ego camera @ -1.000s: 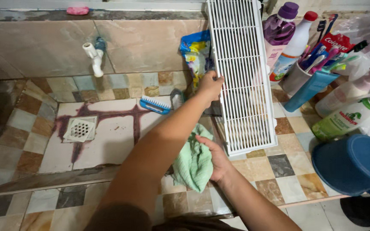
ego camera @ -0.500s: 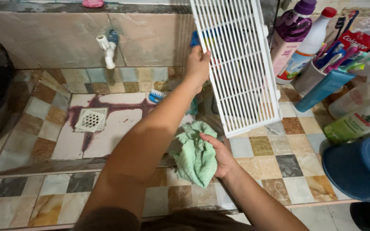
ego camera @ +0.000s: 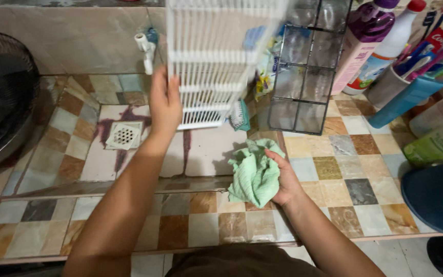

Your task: The person wipes a black fan cage with a green cloth, then wipes a white rectangular air filter with the same cloth. The person rotates and repositions both items to clean different sides.

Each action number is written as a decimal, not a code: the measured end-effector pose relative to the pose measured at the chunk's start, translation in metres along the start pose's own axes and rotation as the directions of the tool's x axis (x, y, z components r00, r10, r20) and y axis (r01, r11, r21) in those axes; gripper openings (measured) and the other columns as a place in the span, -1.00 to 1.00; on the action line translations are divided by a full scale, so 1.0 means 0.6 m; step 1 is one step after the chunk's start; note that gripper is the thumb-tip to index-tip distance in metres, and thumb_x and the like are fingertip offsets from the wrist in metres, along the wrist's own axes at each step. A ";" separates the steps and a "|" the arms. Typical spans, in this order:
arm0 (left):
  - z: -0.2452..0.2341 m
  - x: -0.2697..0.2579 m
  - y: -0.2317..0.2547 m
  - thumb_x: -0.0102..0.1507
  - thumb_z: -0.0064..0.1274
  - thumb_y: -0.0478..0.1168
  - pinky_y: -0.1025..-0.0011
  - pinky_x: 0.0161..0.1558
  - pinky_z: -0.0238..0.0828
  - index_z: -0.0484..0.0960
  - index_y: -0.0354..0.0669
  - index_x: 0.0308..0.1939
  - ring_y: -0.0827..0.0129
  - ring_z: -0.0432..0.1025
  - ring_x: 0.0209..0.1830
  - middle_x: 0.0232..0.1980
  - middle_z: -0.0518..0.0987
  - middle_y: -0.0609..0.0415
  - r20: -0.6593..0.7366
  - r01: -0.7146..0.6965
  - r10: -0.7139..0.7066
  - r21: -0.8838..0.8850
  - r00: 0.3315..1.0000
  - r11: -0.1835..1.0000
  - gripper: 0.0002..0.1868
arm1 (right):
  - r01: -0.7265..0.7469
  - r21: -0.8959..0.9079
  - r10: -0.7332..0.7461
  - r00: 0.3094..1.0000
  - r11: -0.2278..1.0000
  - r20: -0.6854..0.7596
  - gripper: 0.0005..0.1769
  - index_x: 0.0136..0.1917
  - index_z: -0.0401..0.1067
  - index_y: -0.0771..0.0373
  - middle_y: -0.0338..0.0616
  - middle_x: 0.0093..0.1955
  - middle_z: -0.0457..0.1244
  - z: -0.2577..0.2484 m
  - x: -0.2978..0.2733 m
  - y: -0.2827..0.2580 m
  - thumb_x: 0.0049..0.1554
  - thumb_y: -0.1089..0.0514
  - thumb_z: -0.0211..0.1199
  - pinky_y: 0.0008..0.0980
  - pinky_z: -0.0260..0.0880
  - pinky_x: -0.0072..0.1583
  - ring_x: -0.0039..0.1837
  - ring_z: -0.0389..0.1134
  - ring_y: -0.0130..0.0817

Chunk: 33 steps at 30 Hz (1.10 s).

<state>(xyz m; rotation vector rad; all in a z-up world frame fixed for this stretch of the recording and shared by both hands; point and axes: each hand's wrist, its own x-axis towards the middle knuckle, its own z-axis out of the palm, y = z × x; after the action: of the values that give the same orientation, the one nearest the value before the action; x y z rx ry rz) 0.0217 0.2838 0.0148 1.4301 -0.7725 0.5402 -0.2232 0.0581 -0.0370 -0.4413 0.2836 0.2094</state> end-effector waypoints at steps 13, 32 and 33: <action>-0.076 -0.096 -0.005 0.55 -0.17 -0.28 0.46 0.05 0.41 0.37 -0.34 0.23 0.45 0.49 0.00 0.02 0.61 -0.01 -0.060 0.241 -0.243 -0.036 0.968 0.970 -0.78 | 0.005 0.008 -0.005 1.000 1.000 0.011 -0.48 0.30 0.42 0.29 0.07 0.22 0.37 -0.006 0.003 0.007 0.22 -0.10 0.16 0.05 0.32 0.33 0.24 0.40 0.04; -0.143 0.088 0.192 0.41 0.03 -0.09 0.31 -0.13 0.50 0.64 0.02 0.23 0.26 0.63 -0.18 -0.04 0.71 -0.08 0.204 0.150 -0.286 0.506 0.936 0.849 -0.68 | 0.760 -0.328 -0.727 0.642 0.561 0.245 -0.02 0.50 0.28 0.28 0.07 0.39 0.26 0.090 -0.114 -0.051 0.31 -0.59 -0.26 0.00 0.32 0.46 0.41 0.31 -0.02; -0.137 0.087 0.198 0.40 0.03 -0.07 0.26 -0.11 0.50 0.68 0.05 0.15 0.21 0.62 -0.16 -0.06 0.72 -0.05 0.251 0.137 -0.329 0.567 0.910 0.812 -0.72 | 0.838 -0.324 -0.827 0.518 0.439 0.218 -0.06 0.52 0.24 0.28 0.01 0.39 0.23 0.083 -0.128 -0.064 0.34 -0.54 -0.24 -0.05 0.30 0.49 0.40 0.28 -0.08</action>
<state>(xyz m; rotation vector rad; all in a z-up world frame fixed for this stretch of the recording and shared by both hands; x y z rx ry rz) -0.0204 0.3694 0.1352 2.1605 -0.7213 0.3242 -0.2744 0.0361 0.0455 -0.9413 -0.0458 -0.7507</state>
